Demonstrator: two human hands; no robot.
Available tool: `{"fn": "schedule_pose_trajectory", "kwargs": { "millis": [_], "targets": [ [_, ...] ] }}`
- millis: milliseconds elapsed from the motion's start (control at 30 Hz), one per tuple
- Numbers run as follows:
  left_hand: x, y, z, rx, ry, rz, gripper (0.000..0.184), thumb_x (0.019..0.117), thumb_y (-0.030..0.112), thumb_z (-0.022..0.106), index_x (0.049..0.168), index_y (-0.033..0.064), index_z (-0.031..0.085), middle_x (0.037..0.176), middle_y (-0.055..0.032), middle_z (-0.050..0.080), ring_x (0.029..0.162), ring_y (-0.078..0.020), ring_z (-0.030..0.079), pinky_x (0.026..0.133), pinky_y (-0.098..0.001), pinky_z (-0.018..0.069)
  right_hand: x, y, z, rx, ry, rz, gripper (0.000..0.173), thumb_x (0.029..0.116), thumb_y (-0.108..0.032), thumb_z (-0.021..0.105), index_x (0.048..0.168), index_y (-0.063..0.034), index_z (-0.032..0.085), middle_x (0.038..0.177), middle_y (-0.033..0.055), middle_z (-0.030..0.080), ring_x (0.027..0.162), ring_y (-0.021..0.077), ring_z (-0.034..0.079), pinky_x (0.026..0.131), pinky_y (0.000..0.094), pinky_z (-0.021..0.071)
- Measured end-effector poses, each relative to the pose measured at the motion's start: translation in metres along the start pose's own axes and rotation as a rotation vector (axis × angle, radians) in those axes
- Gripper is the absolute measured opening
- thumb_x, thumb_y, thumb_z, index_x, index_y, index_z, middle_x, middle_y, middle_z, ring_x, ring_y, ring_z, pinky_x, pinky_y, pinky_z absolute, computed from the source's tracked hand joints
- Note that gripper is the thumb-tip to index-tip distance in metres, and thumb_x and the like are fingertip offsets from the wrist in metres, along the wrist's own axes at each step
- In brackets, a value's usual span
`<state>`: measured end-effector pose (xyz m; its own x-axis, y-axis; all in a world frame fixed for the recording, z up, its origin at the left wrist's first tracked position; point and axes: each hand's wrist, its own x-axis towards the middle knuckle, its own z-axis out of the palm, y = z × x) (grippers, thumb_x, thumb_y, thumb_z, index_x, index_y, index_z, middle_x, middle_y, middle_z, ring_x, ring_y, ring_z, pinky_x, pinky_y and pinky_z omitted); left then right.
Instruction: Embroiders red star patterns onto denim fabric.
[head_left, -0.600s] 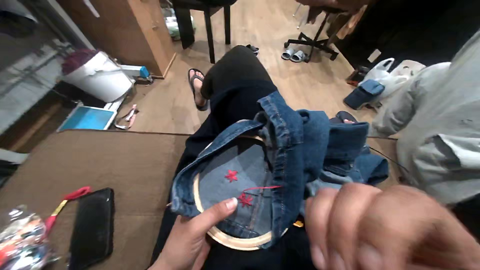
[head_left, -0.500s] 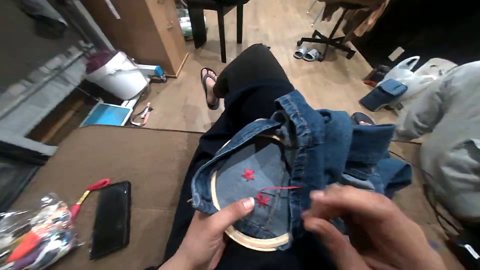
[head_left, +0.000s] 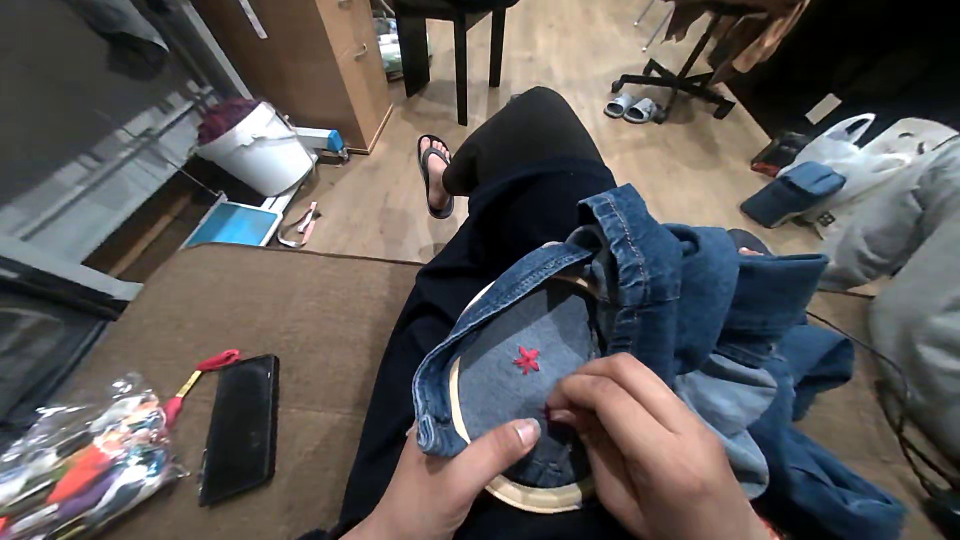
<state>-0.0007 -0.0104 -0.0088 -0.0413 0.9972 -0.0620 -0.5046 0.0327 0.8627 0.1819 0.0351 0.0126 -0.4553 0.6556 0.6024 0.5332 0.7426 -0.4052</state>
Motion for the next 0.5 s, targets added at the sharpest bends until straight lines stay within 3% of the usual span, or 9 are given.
{"fn": "schedule_pose_trajectory", "kwargs": {
  "millis": [100,167,300,500],
  "targets": [
    [0.000,0.001,0.000,0.001,0.006,-0.004,0.039,0.0832,-0.002,0.077,0.118,-0.0020,0.060,0.105,-0.0080,0.076,0.098,-0.0164,0.074,0.092,-0.0362,0.0615,-0.002,0.003,-0.004,0.193,0.041,0.115,0.023,0.1076,-0.030,0.053,0.098,-0.0116,0.064,0.093,-0.0013,0.063,0.089,0.0005,0.062,0.079,0.0132,0.0523],
    [0.001,0.002,0.001,-0.003,0.016,-0.016,0.038,0.0826,-0.002,0.077,0.117,-0.0012,0.061,0.103,-0.0072,0.076,0.097,-0.0156,0.074,0.090,-0.0350,0.0618,-0.004,0.005,-0.011,0.371,0.109,0.199,0.023,0.1070,-0.034,0.054,0.099,-0.0139,0.064,0.095,-0.0052,0.063,0.084,-0.0034,0.062,0.072,0.0113,0.0526],
    [0.001,0.004,0.002,-0.013,0.012,-0.027,0.038,0.0830,-0.003,0.076,0.118,-0.0013,0.060,0.104,-0.0073,0.076,0.097,-0.0155,0.074,0.091,-0.0345,0.0618,-0.008,0.008,-0.025,0.584,0.203,0.294,0.014,0.1049,-0.031,0.059,0.104,-0.0198,0.068,0.096,-0.0088,0.065,0.076,-0.0019,0.063,0.063,0.0126,0.0548],
    [0.001,0.004,0.003,-0.059,0.042,-0.092,0.037,0.0839,-0.005,0.075,0.117,-0.0026,0.060,0.104,-0.0104,0.076,0.097,-0.0183,0.075,0.091,-0.0366,0.0620,-0.013,0.005,-0.033,0.342,0.135,0.226,0.013,0.1029,-0.027,0.063,0.109,-0.0173,0.070,0.103,-0.0060,0.065,0.088,-0.0027,0.063,0.075,0.0123,0.0551]
  ]
}}
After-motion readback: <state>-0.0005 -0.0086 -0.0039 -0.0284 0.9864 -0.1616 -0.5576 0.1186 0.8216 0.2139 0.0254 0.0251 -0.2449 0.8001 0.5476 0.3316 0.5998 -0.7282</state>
